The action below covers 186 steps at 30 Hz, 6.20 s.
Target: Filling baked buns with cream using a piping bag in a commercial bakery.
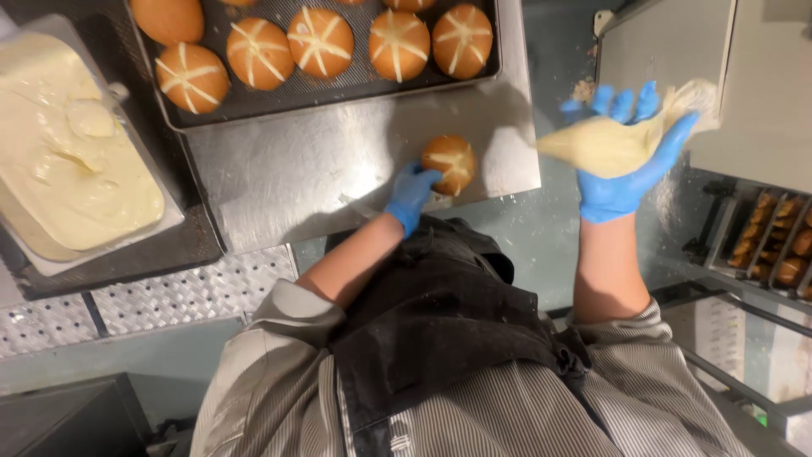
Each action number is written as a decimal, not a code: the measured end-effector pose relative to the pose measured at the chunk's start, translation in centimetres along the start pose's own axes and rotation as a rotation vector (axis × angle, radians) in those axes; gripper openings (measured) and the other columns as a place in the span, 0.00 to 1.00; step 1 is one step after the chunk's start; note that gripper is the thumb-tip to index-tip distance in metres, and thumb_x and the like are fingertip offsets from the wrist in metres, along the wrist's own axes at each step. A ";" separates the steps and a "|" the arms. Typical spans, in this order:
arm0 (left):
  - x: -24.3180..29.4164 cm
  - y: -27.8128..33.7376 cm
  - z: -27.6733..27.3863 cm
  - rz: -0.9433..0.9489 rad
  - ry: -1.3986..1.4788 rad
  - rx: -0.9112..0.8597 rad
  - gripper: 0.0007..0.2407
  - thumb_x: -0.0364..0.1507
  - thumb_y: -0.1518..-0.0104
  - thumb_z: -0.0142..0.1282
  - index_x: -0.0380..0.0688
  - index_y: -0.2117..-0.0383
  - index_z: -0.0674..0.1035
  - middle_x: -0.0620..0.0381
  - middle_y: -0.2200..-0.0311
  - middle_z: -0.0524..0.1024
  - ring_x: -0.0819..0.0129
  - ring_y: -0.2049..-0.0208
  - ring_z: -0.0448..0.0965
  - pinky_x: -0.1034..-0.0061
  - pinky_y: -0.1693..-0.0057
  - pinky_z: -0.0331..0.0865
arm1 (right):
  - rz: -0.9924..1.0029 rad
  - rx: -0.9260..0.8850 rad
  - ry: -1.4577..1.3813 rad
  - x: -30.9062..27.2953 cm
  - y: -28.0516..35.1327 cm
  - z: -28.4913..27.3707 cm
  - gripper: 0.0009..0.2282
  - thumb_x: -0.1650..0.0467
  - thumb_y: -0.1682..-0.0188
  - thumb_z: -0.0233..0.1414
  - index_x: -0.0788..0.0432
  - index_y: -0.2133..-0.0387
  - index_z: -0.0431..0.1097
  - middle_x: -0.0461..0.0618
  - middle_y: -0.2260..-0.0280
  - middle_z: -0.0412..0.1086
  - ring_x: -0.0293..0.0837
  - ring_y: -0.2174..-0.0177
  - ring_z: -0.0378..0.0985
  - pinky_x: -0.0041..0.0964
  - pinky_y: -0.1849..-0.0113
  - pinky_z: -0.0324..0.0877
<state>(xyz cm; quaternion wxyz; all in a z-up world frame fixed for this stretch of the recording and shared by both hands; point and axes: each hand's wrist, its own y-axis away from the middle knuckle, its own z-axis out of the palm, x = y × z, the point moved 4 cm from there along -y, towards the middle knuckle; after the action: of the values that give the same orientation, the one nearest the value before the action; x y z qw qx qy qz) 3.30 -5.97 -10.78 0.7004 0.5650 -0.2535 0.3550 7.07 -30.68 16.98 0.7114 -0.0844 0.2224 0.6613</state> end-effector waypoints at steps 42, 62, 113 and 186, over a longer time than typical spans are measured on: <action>42.6 -25.8 -10.1 0.842 -1.921 0.044 0.35 0.28 0.62 0.68 0.50 0.41 0.68 0.44 0.41 0.62 0.38 0.43 0.64 0.44 0.48 0.70 | -0.289 0.528 0.357 0.8 2.6 -9.7 0.33 0.45 0.46 0.51 0.59 0.42 0.64 0.50 0.44 0.67 0.46 0.44 0.69 0.44 0.39 0.67; 14.0 4.6 1.1 1.045 -1.520 -0.163 0.30 0.35 0.56 0.67 0.46 0.43 0.72 0.45 0.42 0.68 0.46 0.43 0.67 0.57 0.38 0.64 | -0.207 0.317 0.342 -3.1 2.1 -7.8 0.28 0.51 0.45 0.48 0.57 0.41 0.59 0.51 0.48 0.69 0.46 0.47 0.70 0.44 0.42 0.69; 17.4 5.2 -3.0 0.858 -1.061 -0.159 0.26 0.20 0.55 0.53 0.39 0.43 0.72 0.43 0.43 0.69 0.44 0.42 0.67 0.59 0.35 0.62 | -0.226 -0.185 0.920 14.7 -4.2 -10.5 0.02 0.78 0.42 0.47 0.63 0.64 0.66 0.47 0.70 0.70 0.44 0.64 0.77 0.43 0.51 0.75; 10.0 6.9 -1.9 0.781 -0.993 -0.135 0.30 0.24 0.52 0.59 0.31 0.39 0.63 0.36 0.48 0.66 0.42 0.45 0.66 0.59 0.35 0.62 | -0.247 -0.207 0.834 11.4 -2.4 -9.2 0.12 0.65 0.37 0.46 0.59 0.68 0.64 0.51 0.71 0.69 0.52 0.63 0.80 0.55 0.44 0.73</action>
<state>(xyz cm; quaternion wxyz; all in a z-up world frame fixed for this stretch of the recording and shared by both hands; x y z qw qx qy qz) 4.04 -1.23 0.57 0.3523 0.4829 -0.7571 0.2634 7.80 -24.45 3.51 0.6222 -0.4408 0.4111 0.4995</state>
